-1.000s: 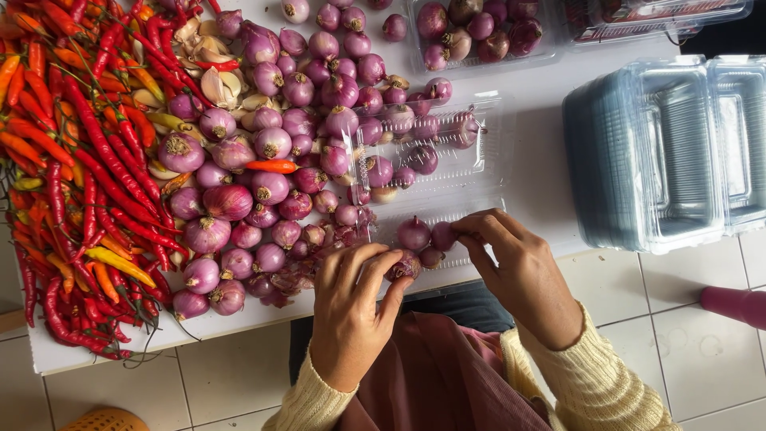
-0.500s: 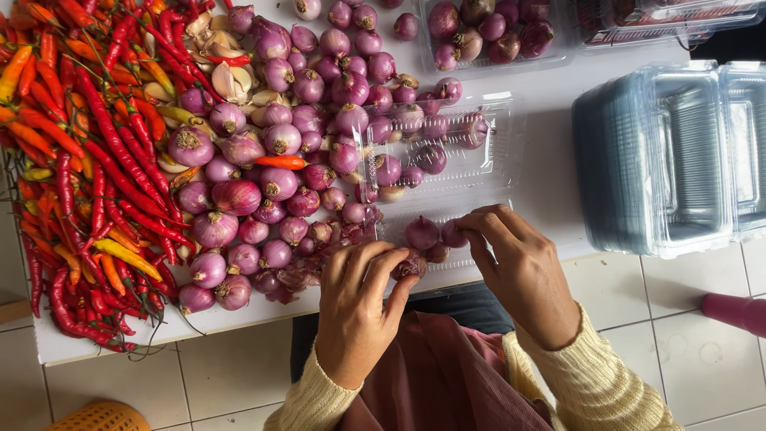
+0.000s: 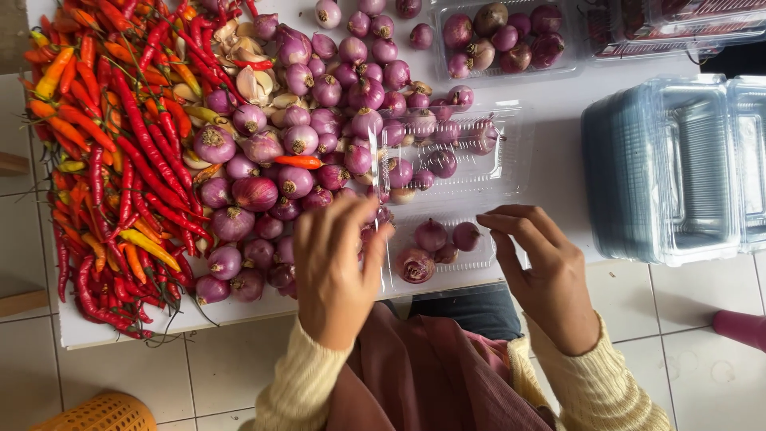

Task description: The person sorts through a pile of shallots by hand, picking up individual shallots and placing them into a plastic container.

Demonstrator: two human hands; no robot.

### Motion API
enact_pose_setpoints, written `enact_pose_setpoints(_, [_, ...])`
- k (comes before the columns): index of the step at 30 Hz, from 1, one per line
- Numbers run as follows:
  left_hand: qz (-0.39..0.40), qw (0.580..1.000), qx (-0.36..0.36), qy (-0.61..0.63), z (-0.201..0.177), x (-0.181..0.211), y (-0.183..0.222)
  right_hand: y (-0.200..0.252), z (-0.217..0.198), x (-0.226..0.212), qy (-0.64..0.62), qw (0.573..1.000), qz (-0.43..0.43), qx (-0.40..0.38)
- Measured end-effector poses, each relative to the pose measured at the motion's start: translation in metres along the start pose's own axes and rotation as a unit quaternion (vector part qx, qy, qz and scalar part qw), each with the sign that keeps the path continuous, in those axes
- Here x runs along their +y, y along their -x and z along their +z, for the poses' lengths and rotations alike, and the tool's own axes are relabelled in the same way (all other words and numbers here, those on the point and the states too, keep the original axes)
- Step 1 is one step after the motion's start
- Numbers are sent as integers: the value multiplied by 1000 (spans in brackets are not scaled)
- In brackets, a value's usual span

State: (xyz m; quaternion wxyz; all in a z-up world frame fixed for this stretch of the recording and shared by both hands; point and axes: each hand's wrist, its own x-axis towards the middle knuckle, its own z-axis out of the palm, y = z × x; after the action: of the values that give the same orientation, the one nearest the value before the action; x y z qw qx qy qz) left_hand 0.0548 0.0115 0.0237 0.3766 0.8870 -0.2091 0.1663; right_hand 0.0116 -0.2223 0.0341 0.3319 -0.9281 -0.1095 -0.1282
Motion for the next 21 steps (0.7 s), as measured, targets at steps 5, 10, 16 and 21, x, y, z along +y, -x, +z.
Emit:
enact_pose_setpoints(5, [-64,976,18,-207,11,-19,-30,8,-10,1,-3,998,4,55])
enact_pose_setpoints(10, [-44,967,-5,-251,28,-35,-33,12,-13,8,-18,996,14,83])
enact_pose_setpoints(16, [-32,971,20,-235,39,-51,-30,9,-8,7,-55,994,9,96])
enact_pose_setpoints(21, [-41,980,81,-177,20,-43,-32,8,-9,9,-68,993,5,97])
